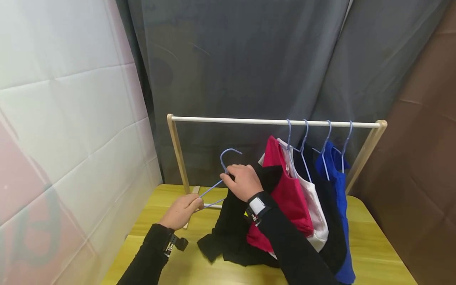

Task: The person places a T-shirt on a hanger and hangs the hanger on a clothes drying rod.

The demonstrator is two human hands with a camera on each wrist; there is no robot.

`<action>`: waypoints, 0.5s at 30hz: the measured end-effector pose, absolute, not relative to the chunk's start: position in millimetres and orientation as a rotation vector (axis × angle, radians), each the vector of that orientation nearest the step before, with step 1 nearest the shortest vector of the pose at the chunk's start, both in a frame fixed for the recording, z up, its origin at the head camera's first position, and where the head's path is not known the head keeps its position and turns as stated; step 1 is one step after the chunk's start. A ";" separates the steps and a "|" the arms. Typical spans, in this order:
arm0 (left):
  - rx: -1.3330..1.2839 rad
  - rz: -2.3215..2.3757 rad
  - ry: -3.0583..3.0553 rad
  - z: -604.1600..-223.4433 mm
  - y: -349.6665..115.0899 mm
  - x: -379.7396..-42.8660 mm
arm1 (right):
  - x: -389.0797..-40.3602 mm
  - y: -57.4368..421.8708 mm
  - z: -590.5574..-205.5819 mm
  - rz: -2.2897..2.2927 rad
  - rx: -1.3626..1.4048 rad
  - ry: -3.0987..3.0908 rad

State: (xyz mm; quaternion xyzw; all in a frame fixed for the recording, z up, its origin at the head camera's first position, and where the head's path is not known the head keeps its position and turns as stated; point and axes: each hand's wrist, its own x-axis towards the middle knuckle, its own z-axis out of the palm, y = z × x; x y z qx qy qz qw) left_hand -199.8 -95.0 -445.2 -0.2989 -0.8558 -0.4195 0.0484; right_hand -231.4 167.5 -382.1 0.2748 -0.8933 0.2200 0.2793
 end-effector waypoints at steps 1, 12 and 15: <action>-0.979 -1.375 -2.606 -445.2 -98.6 -200.3 | -230.3 170.9 -382.2 0.602 0.726 -2.404; -0.918 -1.946 -2.317 -474.3 -91.2 -225.3 | -221.9 210.8 -367.3 0.930 0.556 -2.329; -0.960 -1.760 -2.462 -480.4 -64.8 -225.1 | -220.0 209.7 -366.0 0.956 0.563 -2.338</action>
